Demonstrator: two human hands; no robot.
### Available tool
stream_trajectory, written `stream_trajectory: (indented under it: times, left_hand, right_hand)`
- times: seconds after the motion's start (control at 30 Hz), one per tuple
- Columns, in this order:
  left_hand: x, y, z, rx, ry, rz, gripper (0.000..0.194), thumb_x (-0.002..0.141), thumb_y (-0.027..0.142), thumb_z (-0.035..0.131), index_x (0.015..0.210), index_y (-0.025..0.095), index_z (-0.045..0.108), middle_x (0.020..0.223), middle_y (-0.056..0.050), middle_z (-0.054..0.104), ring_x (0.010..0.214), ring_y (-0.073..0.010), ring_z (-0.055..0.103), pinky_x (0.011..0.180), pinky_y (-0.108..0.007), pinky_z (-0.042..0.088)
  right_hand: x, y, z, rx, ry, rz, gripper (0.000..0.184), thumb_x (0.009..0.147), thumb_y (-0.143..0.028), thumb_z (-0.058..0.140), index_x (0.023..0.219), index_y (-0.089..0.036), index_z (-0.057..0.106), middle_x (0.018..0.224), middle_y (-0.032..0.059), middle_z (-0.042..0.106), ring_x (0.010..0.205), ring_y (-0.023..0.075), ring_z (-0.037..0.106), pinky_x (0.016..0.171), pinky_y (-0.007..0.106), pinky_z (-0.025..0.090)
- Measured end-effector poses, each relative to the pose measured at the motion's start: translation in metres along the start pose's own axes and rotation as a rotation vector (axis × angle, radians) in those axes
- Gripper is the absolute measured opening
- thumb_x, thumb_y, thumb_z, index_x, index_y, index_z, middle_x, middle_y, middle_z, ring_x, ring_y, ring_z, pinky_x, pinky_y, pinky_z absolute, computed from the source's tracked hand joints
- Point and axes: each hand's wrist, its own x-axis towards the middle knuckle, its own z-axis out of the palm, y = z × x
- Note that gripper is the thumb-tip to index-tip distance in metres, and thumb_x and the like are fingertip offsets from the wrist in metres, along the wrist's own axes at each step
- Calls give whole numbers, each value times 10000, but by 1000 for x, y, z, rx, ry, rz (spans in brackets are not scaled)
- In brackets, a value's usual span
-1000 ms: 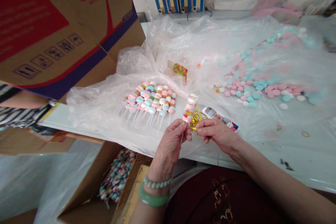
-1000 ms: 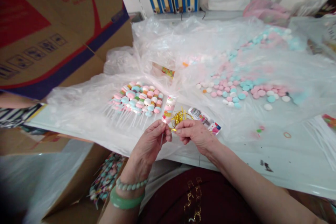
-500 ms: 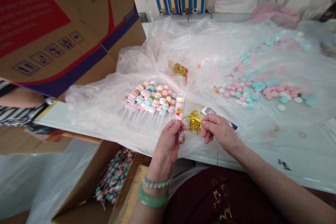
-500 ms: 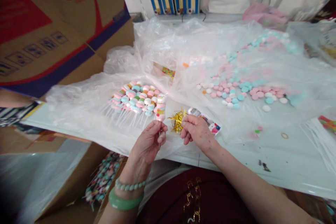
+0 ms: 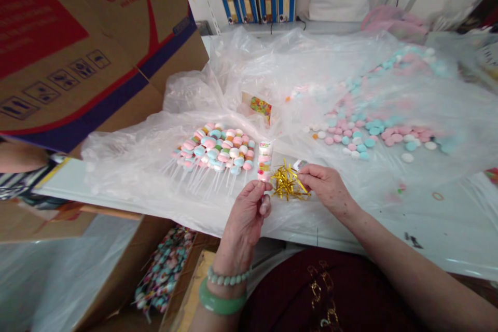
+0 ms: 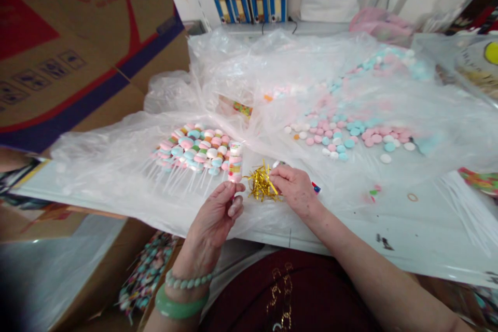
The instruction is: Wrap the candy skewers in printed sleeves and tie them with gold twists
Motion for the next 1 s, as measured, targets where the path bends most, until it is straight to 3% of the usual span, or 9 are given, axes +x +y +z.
stream_trajectory:
  times: [0.1,0.2,0.3,0.4,0.47,0.57,0.83,1.0]
  left_hand:
    - [1,0,0,-13,-1,-9,340,634,361,798,712,135,555,716,38,592,367,10,336,359,-160,212]
    - [0,0,0,-10,26,-8,353,617,364,801,718,137,551,726,39,597,363,12,336,357,-156,210]
    - [0,0,0,55,53,-15,343,631,379,775,707,138,544,660,36,578,356,4,340,351,-152,187]
    - [0,-3,3,124,88,-26,288,660,361,730,700,140,550,544,59,501,334,-2,298,339,-157,153]
    - [0,-7,7,144,111,-13,247,660,321,706,663,148,530,495,75,451,320,-5,267,333,-164,135]
    - [-2,-13,14,168,109,-7,239,654,278,679,600,157,480,473,78,426,314,-8,259,334,-174,119]
    - [-6,-25,20,90,23,33,311,693,383,697,647,129,524,537,54,471,358,-9,290,373,-184,152]
    - [-7,-22,24,30,51,48,317,690,367,707,620,142,494,496,74,411,361,-16,267,370,-187,148]
  right_hand:
    - [2,2,-2,116,-20,82,169,797,-311,504,706,-195,587,622,-12,603,580,139,555,602,266,433]
    - [3,4,-8,-64,77,-83,143,796,-276,516,714,-199,604,722,2,619,708,152,566,689,273,430]
    - [0,-2,-9,-174,131,-163,154,816,-251,522,696,-199,603,674,-15,566,683,140,528,649,249,398]
    - [-8,-13,4,-100,18,-184,171,851,-225,505,736,-201,630,626,-31,563,609,123,524,588,227,394]
    - [-12,-18,20,-76,-66,-280,169,859,-201,508,827,-212,674,727,-16,645,686,131,583,650,230,434]
    - [-14,-15,40,-166,-21,-359,216,876,-187,496,856,-226,707,866,15,711,829,161,635,776,265,459]
    - [-7,-1,40,-223,62,-274,254,862,-180,488,915,-268,721,888,-7,735,858,170,662,804,280,478]
    - [-13,-3,47,-182,164,-234,149,836,-207,512,914,-239,636,827,0,695,782,162,633,738,279,460]
